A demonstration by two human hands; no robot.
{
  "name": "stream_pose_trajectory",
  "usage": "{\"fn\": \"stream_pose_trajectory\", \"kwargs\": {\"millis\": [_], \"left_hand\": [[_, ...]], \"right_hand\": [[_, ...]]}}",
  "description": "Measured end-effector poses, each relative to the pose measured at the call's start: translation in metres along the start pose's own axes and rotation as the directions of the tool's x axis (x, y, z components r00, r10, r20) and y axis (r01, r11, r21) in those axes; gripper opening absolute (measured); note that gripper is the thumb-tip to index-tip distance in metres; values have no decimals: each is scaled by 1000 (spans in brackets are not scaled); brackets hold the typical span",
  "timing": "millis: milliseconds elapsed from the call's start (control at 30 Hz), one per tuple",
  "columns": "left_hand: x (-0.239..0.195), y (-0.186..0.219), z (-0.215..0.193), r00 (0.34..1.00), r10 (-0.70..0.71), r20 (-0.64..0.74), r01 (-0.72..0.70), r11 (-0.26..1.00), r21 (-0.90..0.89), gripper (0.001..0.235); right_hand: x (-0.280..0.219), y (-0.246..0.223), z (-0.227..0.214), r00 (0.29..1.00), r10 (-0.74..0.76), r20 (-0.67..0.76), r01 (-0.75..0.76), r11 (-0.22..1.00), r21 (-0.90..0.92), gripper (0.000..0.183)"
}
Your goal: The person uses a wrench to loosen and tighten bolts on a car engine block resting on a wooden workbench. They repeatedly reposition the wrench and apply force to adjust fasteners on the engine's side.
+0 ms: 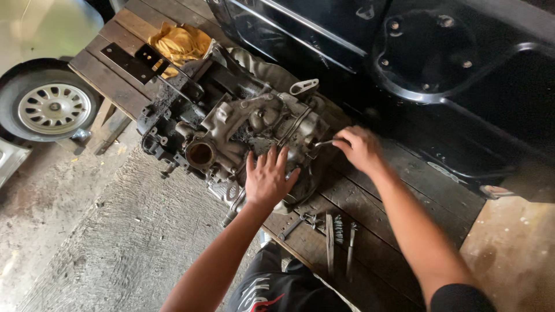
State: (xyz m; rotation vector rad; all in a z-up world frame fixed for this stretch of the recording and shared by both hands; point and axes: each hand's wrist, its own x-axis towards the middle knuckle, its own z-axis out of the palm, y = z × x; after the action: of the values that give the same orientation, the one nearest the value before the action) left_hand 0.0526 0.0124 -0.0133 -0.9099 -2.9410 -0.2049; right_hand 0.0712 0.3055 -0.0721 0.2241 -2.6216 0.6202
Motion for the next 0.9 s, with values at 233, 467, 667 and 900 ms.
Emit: {"fn": "stream_pose_trajectory", "kwargs": {"millis": [233,467,667,900], "left_hand": [[-2,2,-2,999,-5,-53,4,1000,-25,71],[-4,-1,2,988,15,-152,-22,999,-40,68],[-4,0,3,990,5,-142,-13,998,-56,69],[-2,-1,4,997,-2,-72,0,999,-35,74]], "right_hand": [[12,-52,-48,997,-71,8,71,977,-199,13],[-65,-31,33,815,577,-49,-449,682,577,11],[-85,-54,78,591,698,404,-540,-30,841,12],[-70,-79,75,516,704,488,-501,-214,839,11]]}}
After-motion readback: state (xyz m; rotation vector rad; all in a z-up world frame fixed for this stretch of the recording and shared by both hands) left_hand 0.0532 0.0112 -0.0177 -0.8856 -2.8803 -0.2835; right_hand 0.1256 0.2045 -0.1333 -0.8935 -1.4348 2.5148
